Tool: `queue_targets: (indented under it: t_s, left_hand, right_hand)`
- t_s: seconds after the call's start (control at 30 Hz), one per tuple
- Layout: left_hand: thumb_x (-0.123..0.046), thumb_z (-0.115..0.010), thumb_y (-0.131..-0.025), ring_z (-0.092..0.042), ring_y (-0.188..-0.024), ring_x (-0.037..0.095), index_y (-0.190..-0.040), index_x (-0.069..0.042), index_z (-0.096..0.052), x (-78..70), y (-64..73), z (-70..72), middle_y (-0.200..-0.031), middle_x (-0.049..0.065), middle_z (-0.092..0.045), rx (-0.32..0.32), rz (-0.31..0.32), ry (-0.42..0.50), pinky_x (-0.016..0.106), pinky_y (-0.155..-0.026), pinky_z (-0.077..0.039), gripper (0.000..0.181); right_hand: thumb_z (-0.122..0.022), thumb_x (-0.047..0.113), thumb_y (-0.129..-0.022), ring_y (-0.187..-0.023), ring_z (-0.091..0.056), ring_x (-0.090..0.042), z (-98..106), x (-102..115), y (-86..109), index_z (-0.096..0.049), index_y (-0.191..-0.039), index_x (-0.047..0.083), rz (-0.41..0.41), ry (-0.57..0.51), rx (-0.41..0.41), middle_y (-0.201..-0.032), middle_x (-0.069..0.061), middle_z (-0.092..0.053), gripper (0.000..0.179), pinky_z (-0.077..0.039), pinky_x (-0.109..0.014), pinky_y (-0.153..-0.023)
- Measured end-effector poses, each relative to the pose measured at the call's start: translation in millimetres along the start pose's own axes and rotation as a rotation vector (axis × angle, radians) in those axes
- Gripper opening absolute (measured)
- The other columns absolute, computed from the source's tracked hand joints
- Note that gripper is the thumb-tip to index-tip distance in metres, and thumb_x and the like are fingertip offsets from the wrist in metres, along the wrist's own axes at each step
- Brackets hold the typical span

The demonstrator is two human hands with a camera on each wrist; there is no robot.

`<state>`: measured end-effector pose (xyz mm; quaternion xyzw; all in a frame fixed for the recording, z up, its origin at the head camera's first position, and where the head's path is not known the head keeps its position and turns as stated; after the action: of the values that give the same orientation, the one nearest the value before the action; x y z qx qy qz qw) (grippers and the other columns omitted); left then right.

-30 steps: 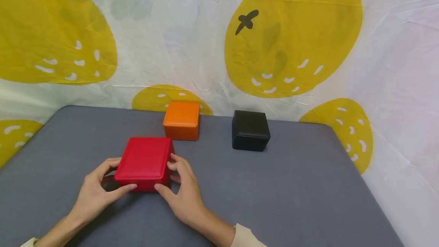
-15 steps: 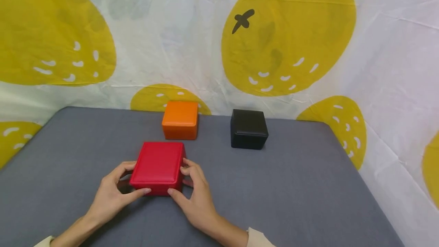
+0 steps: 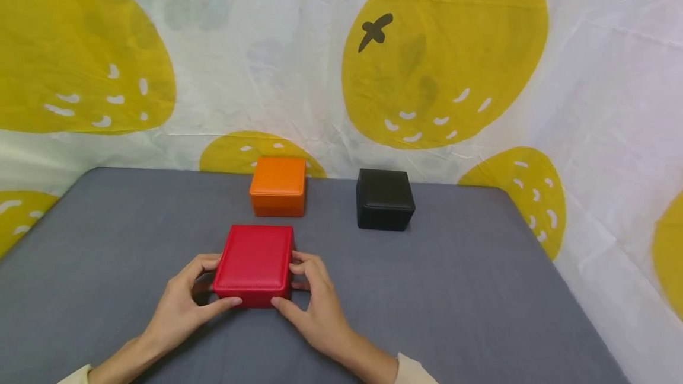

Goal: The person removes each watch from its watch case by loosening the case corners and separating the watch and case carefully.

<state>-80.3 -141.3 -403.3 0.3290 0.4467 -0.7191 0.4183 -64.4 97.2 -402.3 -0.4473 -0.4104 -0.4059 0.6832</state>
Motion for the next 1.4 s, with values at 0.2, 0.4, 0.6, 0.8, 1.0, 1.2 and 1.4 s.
queue_targets:
  t_s: [0.2,0.4,0.6,0.8,1.0,1.2,1.4]
  left_hand:
    - [-0.021,-0.084,-0.073,-0.051,-0.116,0.014,-0.115,-0.015,-0.054,2.4,-1.4,-3.1,-0.13,0.001,-0.052,0.016,-0.005,0.009,0.027,-0.078,-0.053,0.052]
    - [-0.018,-0.083,-0.075,-0.051,-0.117,0.015,-0.12,-0.014,-0.054,2.6,-3.9,0.2,-0.133,0.001,-0.05,0.046,-0.02,0.026,0.029,-0.079,-0.053,0.054]
    - [-0.018,-0.084,-0.073,-0.052,-0.114,0.013,-0.12,-0.015,-0.055,1.6,-6.3,3.9,-0.131,0.0,-0.051,0.058,-0.028,0.026,0.028,-0.078,-0.053,0.056]
    - [-0.021,-0.083,-0.075,-0.055,-0.108,0.017,-0.127,-0.014,-0.05,7.0,-15.6,13.4,-0.132,0.002,-0.05,0.143,-0.022,0.017,0.03,-0.082,-0.052,0.062]
    - [-0.028,-0.084,-0.073,-0.043,-0.125,0.021,-0.151,-0.026,-0.02,19.5,-27.3,28.9,-0.145,0.0,-0.035,0.308,0.08,-0.024,0.039,-0.099,-0.041,0.101]
    - [-0.028,-0.086,-0.07,-0.03,-0.132,0.026,-0.154,-0.031,-0.001,31.0,-29.2,25.6,-0.151,0.004,-0.024,0.42,0.137,0.043,0.042,-0.103,-0.035,0.119]
    - [-0.024,-0.087,-0.069,-0.032,-0.131,0.022,-0.153,-0.032,-0.002,31.8,-27.8,22.9,-0.15,0.001,-0.025,0.418,0.09,0.092,0.029,-0.104,-0.033,0.119]
  right_hand:
    - [-0.071,0.011,-0.087,-0.123,-0.045,-0.022,9,-1,1.7,-0.049,-0.118,0.01,0.079,0.038,0.015,-0.141,-0.006,-0.04,0.038,-0.052,-0.038,-0.084]
    - [-0.07,-0.005,-0.082,-0.119,-0.049,-0.027,12,25,-0.5,-0.05,-0.116,-0.002,0.07,0.044,-0.002,-0.137,-0.017,-0.044,0.04,-0.052,-0.042,-0.081]
    - [-0.071,-0.004,-0.082,-0.117,-0.05,-0.027,15,34,-2.3,-0.05,-0.119,-0.003,0.062,0.085,0.018,-0.136,-0.017,-0.045,0.043,-0.052,-0.042,-0.081]
    - [-0.074,0.003,-0.081,-0.115,-0.049,-0.034,24,32,-13.6,-0.044,-0.13,0.0,-0.032,0.094,0.104,-0.132,-0.011,-0.047,0.057,-0.051,-0.043,-0.084]
    - [-0.076,0.013,-0.081,-0.124,-0.043,-0.029,30,1,-29.4,-0.036,-0.141,0.012,-0.019,0.086,0.216,-0.14,-0.002,-0.037,0.072,-0.048,-0.043,-0.09]
    - [-0.08,0.029,-0.077,-0.13,-0.036,-0.022,34,-19,-41.4,-0.029,-0.147,0.023,0.057,0.095,0.29,-0.146,0.005,-0.03,0.087,-0.046,-0.041,-0.094]
    - [-0.083,0.033,-0.072,-0.134,-0.028,-0.016,34,-25,-45.5,-0.019,-0.151,0.027,0.094,0.08,0.331,-0.15,0.007,-0.022,0.101,-0.039,-0.039,-0.102]
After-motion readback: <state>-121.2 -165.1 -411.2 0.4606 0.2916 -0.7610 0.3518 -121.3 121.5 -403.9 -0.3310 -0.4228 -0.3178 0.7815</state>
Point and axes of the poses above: each hand's wrist, its own y-axis away from the middle knuckle, its own z-axis out of the back of the hand, x = y × z, the point moved 1 cm from there along -y, towards the middle knuckle
